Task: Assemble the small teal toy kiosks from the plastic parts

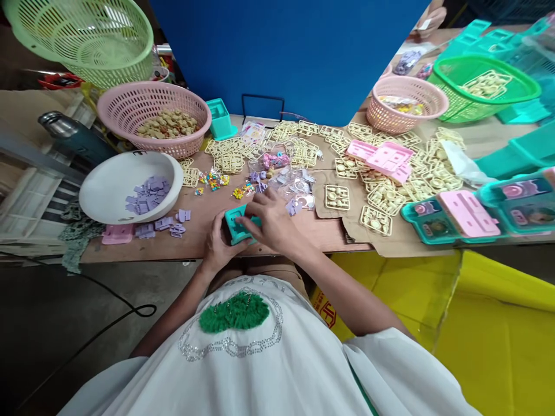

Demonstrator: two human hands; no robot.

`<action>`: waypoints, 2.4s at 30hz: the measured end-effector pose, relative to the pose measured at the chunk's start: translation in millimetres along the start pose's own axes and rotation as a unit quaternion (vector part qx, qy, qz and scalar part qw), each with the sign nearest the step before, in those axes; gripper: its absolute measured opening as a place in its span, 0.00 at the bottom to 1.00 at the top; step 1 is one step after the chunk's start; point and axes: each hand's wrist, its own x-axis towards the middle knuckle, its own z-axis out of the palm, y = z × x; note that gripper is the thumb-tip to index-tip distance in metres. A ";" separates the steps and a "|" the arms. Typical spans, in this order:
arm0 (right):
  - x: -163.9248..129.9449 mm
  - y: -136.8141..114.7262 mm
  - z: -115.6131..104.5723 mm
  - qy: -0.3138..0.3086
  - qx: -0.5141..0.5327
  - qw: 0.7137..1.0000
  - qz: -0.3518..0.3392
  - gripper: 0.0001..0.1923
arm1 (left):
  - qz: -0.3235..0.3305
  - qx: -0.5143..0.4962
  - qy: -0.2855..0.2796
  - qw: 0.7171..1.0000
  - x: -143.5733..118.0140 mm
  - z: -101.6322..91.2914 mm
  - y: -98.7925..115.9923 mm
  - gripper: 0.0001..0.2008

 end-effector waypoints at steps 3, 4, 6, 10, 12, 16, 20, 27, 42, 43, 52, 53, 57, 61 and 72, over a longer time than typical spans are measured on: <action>12.1 -12.9 -0.5 -0.088 -0.026 0.996 0.020 0.11 | 0.011 0.025 0.014 1.000 -1.0 6.3 8.1 0.48; 17.7 -14.5 -0.9 -0.116 -0.039 0.992 0.026 0.11 | 0.018 0.034 0.017 0.999 -1.0 7.6 9.6 0.48; 29.7 -17.0 -1.1 -0.172 -0.072 0.982 0.029 0.09 | 0.035 0.050 0.023 0.998 -0.6 9.1 11.4 0.48; 45.9 -21.8 2.9 -0.229 -0.107 0.967 0.020 0.11 | 0.050 0.062 0.036 0.996 0.5 10.5 12.9 0.47; 46.1 -20.8 6.7 -0.217 -0.082 0.973 0.017 0.13 | 0.038 0.066 0.038 0.996 0.5 11.3 13.5 0.46; 34.9 -12.9 13.1 -0.141 -0.005 0.990 0.025 0.12 | 0.025 0.062 0.034 0.997 -0.2 13.0 14.0 0.48; 26.3 -9.6 16.0 -0.094 0.042 0.994 0.039 0.12 | 0.029 0.051 0.039 0.998 0.0 13.7 12.8 0.47; 27.1 -8.8 19.8 -0.091 0.057 0.991 0.079 0.12 | 0.033 0.044 0.042 0.998 0.7 16.0 7.0 0.47; 54.7 -15.2 8.9 -0.216 -0.040 0.976 -0.007 0.15 | 0.046 0.068 0.047 0.996 1.1 10.5 12.1 0.44; 54.1 -16.3 8.3 -0.219 -0.048 0.973 -0.051 0.15 | 0.049 0.076 0.047 0.995 0.5 10.9 11.2 0.45; 41.1 1.2 16.5 -0.153 0.046 0.987 -0.011 0.11 | 0.029 0.089 0.049 0.994 -1.1 12.4 11.9 0.46; 39.3 1.9 17.6 -0.140 0.055 0.989 -0.001 0.11 | 0.027 0.089 0.050 0.994 -0.7 12.4 11.9 0.47; 42.1 -5.6 15.9 -0.155 0.015 0.987 -0.048 0.12 | 0.037 0.078 0.046 0.995 0.0 12.9 8.9 0.46; 57.4 -8.7 11.1 -0.252 -0.042 0.957 -0.138 0.13 | 0.044 0.079 0.051 0.995 -0.3 12.6 7.7 0.45; 49.0 27.4 -29.7 -0.230 0.125 0.963 -0.061 0.22 | 0.055 0.051 0.029 0.997 0.9 6.4 5.6 0.47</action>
